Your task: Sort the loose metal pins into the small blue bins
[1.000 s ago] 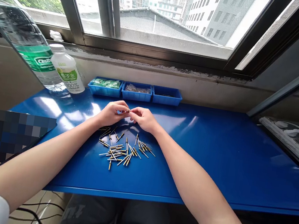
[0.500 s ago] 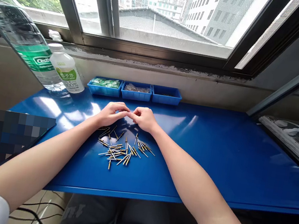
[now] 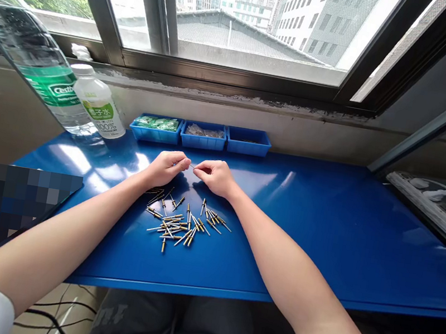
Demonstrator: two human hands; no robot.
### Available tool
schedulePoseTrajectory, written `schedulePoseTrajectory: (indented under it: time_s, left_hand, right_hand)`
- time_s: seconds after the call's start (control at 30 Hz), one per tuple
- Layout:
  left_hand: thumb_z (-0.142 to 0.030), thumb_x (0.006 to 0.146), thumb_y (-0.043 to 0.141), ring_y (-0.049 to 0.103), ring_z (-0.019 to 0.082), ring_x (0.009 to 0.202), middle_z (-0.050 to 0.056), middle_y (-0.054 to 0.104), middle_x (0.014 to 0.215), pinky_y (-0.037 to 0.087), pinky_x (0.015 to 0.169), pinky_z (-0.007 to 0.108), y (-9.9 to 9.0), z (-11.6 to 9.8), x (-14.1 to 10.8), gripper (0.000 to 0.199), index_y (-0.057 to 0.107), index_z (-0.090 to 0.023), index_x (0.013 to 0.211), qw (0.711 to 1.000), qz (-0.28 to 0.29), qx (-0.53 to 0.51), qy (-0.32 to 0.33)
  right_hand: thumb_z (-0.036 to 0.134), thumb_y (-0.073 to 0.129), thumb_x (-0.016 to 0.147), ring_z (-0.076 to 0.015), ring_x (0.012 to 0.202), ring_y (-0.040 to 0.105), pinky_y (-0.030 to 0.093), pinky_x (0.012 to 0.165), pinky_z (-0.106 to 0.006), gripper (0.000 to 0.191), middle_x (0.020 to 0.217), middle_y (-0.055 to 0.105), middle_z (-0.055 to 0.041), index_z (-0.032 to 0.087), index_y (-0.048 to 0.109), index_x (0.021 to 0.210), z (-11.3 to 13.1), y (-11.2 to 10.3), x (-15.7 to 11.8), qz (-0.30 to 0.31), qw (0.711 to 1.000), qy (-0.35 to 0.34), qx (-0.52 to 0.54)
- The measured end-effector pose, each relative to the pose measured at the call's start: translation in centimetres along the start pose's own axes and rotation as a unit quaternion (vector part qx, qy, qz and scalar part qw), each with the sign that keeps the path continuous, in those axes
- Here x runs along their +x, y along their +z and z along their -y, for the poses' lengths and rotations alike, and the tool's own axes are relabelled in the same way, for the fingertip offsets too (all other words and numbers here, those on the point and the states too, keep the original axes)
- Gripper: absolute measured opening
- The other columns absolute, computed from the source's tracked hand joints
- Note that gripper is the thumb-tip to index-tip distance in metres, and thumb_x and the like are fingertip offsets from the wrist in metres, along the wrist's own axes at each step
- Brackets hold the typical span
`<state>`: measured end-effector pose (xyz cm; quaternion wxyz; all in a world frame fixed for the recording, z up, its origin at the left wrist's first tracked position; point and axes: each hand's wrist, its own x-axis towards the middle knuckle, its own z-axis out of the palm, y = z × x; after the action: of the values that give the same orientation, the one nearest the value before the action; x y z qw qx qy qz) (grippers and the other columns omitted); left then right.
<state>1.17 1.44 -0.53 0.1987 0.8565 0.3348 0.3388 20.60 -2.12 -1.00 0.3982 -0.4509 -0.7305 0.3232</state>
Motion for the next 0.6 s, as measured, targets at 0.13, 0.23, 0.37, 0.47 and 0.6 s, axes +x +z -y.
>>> schedulePoseTrajectory:
  time_s: [0.13, 0.23, 0.37, 0.47, 0.6]
  left_hand:
    - [-0.046, 0.092, 0.042, 0.054, 0.012, 0.064, 0.003, 0.062, 0.069, 0.04, 0.06, 0.024, 0.1, 0.2, 0.0, 0.043, 0.062, -0.015, 0.07, 1.0, 0.004, 0.014, -0.004]
    - [-0.05, 0.091, 0.041, 0.054, 0.013, 0.065, 0.004, 0.062, 0.07, 0.04, 0.061, 0.026, 0.2, 0.4, 0.1, 0.047, 0.063, -0.015, 0.07, 0.999, 0.005, 0.033, -0.023]
    - [-0.052, 0.091, 0.038, 0.054, 0.015, 0.064, 0.005, 0.062, 0.07, 0.039, 0.06, 0.027, 0.3, 0.7, 0.2, 0.051, 0.063, -0.016, 0.068, 0.997, 0.012, 0.059, -0.046]
    - [-0.052, 0.091, 0.038, 0.054, 0.015, 0.064, 0.004, 0.061, 0.069, 0.037, 0.058, 0.027, 0.3, 0.7, 0.2, 0.05, 0.062, -0.016, 0.066, 0.996, 0.029, 0.073, -0.04]
    - [-0.049, 0.091, 0.039, 0.054, 0.015, 0.064, 0.004, 0.062, 0.07, 0.036, 0.058, 0.027, 0.4, 0.7, 0.2, 0.047, 0.062, -0.017, 0.065, 0.995, 0.042, 0.084, -0.039]
  right_hand:
    - [0.033, 0.063, 0.077, -0.0166, 0.07, 0.063, 0.047, 0.064, -0.026, 0.019, 0.079, 0.073, -0.0045, 0.018, 0.074, 0.078, 0.0, -0.2, 0.1, -0.044, 0.998, -0.023, -0.04]
    - [0.034, 0.063, 0.077, -0.0179, 0.072, 0.064, 0.048, 0.067, -0.027, 0.021, 0.081, 0.073, -0.0053, 0.017, 0.075, 0.078, -1.0, -1.1, 0.8, -0.113, 0.992, 0.0, -0.06]
    - [0.039, 0.063, 0.075, -0.0184, 0.069, 0.063, 0.048, 0.063, -0.027, 0.028, 0.076, 0.072, -0.0059, 0.016, 0.075, 0.084, -3.8, -3.7, 1.9, -0.243, 0.965, 0.074, -0.06]
    - [0.041, 0.064, 0.072, -0.0128, 0.055, 0.056, 0.044, 0.052, -0.025, 0.033, 0.071, 0.068, -0.0055, 0.013, 0.073, 0.088, -6.0, -5.7, 2.4, -0.328, 0.934, 0.145, -0.012]
    - [0.039, 0.067, 0.068, -0.0074, 0.045, 0.047, 0.039, 0.043, -0.022, 0.035, 0.068, 0.064, -0.0037, 0.012, 0.071, 0.089, -7.1, -6.9, 2.7, -0.365, 0.909, 0.193, 0.06]
